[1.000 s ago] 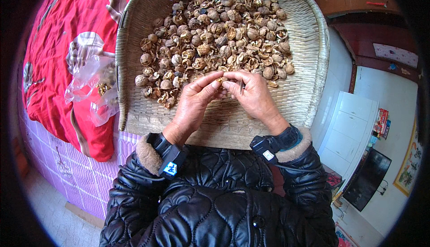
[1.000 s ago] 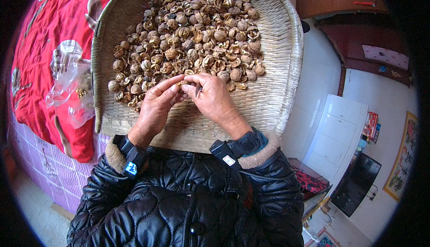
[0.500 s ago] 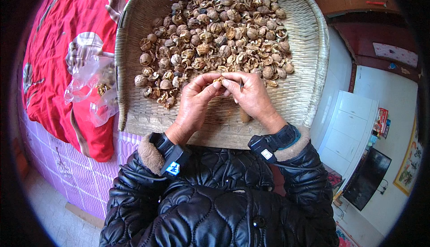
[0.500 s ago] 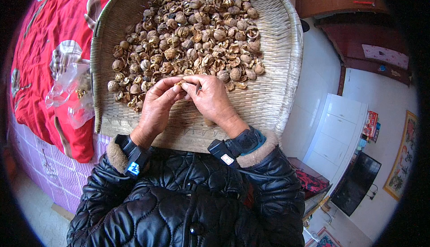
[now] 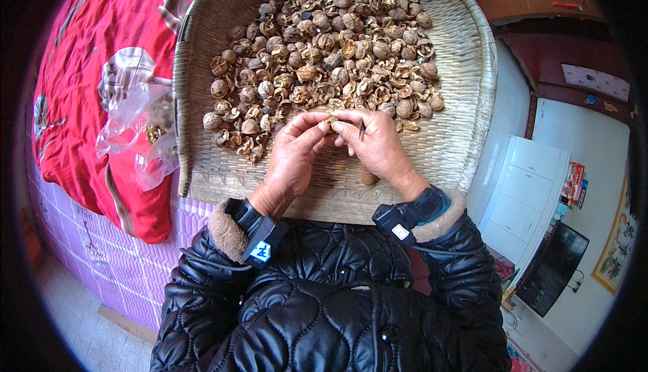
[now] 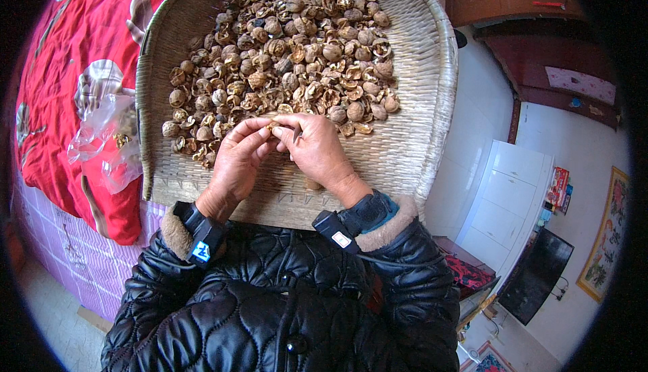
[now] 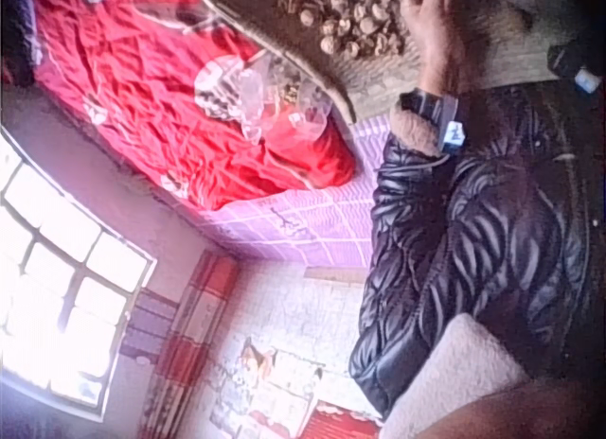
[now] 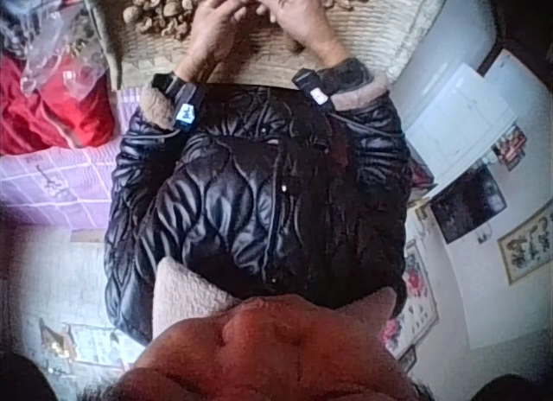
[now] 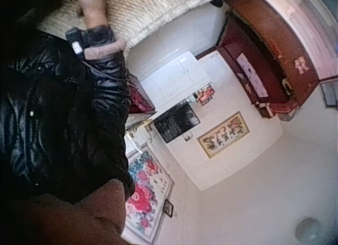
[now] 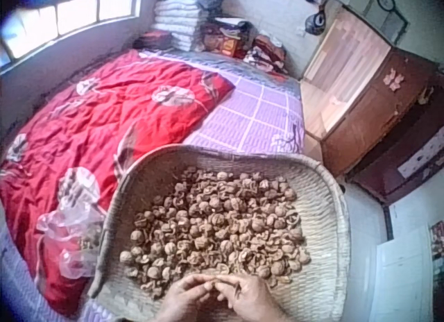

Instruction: The person cracks walnuts with a small hammer-like tool over a woven basket, removes the nutmeat, and places it into a plastic bag. The person repeatedly picks up whole walnuts, cracks them, and separates the shells from the kernels.

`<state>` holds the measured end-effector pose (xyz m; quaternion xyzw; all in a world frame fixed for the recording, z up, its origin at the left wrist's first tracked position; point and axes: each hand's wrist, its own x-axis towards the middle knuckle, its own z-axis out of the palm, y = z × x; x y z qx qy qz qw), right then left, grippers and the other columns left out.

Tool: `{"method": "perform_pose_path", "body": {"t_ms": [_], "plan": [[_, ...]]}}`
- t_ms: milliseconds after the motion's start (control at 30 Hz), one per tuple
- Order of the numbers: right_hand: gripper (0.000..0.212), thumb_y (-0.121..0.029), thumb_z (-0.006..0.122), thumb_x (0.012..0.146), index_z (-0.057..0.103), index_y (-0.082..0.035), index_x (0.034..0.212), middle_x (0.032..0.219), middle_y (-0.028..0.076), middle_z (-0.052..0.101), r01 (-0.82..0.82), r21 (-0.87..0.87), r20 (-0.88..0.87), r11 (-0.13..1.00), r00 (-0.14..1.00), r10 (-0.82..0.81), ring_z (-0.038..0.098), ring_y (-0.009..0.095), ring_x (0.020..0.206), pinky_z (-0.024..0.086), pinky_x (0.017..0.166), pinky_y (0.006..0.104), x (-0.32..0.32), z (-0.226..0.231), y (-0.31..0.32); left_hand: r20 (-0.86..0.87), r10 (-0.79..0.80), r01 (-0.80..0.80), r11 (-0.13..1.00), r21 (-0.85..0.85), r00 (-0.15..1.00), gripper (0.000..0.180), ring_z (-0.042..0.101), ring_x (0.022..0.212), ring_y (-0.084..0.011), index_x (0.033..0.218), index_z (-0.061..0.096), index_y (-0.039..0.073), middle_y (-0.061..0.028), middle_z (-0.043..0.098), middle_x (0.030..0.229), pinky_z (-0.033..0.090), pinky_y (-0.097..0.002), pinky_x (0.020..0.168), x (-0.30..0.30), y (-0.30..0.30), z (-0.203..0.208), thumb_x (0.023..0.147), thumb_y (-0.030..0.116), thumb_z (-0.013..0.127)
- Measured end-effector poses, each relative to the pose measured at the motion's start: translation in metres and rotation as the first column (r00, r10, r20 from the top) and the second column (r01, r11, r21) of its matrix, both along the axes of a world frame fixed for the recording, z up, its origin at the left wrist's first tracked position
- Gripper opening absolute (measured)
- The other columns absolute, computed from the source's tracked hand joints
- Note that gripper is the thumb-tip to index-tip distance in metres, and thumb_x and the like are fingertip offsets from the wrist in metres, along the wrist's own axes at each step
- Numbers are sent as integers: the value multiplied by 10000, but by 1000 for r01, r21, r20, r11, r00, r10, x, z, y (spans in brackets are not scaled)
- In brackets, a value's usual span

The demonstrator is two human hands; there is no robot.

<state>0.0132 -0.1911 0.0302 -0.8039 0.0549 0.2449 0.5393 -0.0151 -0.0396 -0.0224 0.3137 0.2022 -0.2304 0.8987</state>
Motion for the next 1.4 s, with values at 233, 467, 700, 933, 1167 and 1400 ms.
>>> {"method": "perform_pose_path", "body": {"t_ms": [233, 467, 700, 933, 1167, 1400], "plan": [[250, -140, 589, 913, 646, 12, 1103, 710, 43, 653, -12, 4, -71, 1000, 997, 13, 527, 54, 530, 439, 486, 202, 2, -1, -1, -48, -29, 29, 1000, 2, 998, 159, 596, 947, -166, 1051, 583, -3, -73, 613, 1027, 495, -303, 857, 0, 1, -3, 901, 51, 578], [243, -146, 593, 911, 653, 5, 1091, 699, 41, 652, 1, -61, -66, 998, 998, -5, 543, 61, 525, 452, 485, 210, 0, 2, 5, -25, 15, -15, 1000, -9, 1000, 150, 621, 829, -172, 1045, 573, -2, -95, 625, 973, 513, -294, 799, -1, -2, 1, 904, 49, 575], [223, -131, 592, 905, 660, 4, 1068, 708, 49, 662, 26, -50, -32, 998, 999, -28, 561, 61, 534, 464, 488, 210, 2, 5, 11, -6, 81, -81, 997, 18, 997, 119, 627, 880, -174, 1004, 578, 13, -88, 633, 978, 522, -291, 806, -1, -4, 1, 889, 43, 594], [206, -85, 587, 898, 641, 40, 1052, 740, 60, 668, 77, 42, -106, 996, 992, -72, 554, 61, 543, 451, 480, 199, 4, -2, 11, -26, 89, -87, 993, 79, 996, 116, 625, 808, -167, 994, 572, 15, -79, 637, 922, 507, -288, 789, -1, -1, 2, 891, 60, 603], [229, -72, 573, 905, 615, 42, 1099, 782, 58, 673, 24, 100, -51, 995, 999, -19, 547, 53, 562, 439, 494, 180, 8, 1, 2, -44, 47, -53, 990, -131, 998, 136, 622, 849, -180, 1007, 575, 16, -78, 629, 992, 507, -290, 797, 6, 5, 5, 936, 132, 562], [196, -59, 620, 847, 650, -3, 1032, 750, 63, 683, 38, 22, -1, 999, 999, -38, 631, 96, 655, 493, 559, 247, 9, 3, -1, -36, -31, 31, 999, -5, 999, 154, 592, 878, -146, 1017, 594, 23, -48, 615, 999, 494, -273, 789, 10, 12, 6, 934, 151, 569]]}}
